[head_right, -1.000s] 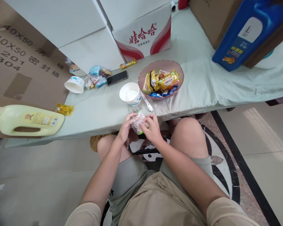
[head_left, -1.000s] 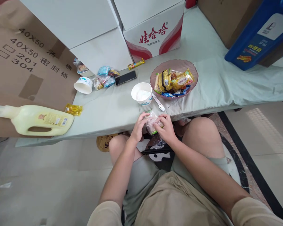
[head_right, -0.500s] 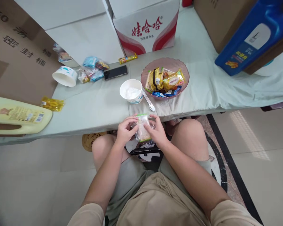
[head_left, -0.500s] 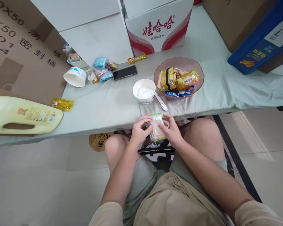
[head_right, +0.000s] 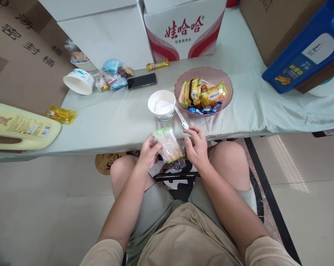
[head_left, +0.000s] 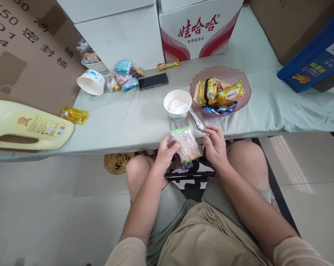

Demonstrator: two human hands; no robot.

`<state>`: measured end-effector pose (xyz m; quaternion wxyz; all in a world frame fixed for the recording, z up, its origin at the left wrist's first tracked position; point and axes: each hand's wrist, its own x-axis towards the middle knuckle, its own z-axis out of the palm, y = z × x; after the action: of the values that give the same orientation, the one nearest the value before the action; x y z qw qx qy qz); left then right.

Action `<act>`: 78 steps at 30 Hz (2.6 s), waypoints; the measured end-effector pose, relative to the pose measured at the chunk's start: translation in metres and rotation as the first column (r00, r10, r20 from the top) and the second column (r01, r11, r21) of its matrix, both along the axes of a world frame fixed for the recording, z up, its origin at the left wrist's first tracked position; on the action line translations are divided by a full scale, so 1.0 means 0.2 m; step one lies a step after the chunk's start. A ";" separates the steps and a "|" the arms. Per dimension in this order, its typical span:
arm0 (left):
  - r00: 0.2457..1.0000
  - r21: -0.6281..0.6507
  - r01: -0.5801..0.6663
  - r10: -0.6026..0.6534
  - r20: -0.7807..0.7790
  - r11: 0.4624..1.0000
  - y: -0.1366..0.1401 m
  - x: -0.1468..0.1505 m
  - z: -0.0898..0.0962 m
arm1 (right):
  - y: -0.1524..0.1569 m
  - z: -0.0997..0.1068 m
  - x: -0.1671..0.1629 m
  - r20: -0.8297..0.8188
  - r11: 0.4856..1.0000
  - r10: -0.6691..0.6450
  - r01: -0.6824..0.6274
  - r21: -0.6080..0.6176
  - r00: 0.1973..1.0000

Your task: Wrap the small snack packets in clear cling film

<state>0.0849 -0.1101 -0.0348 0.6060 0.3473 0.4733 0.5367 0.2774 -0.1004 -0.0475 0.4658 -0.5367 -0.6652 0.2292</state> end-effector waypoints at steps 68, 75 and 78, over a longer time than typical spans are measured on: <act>0.870 0.074 -0.494 0.493 0.025 0.867 0.04 -0.08 -0.01 | -0.05 0.06 -0.02 -0.595 0.720 -0.068 -0.373 -0.585 0.801; 0.908 0.033 -0.420 0.420 0.014 0.907 0.02 -0.06 -0.03 | -0.01 -0.05 -0.01 -0.588 0.824 -0.134 -0.240 -0.514 0.797; 0.925 0.004 -0.379 0.379 0.016 0.925 0.02 -0.05 -0.03 | -0.01 -0.04 0.00 -0.550 0.862 -0.101 -0.204 -0.465 0.829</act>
<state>0.0753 -0.1068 -0.0409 0.4929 0.2475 0.5252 0.6480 0.2774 -0.1028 -0.0563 0.4754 -0.5301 -0.4315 0.5539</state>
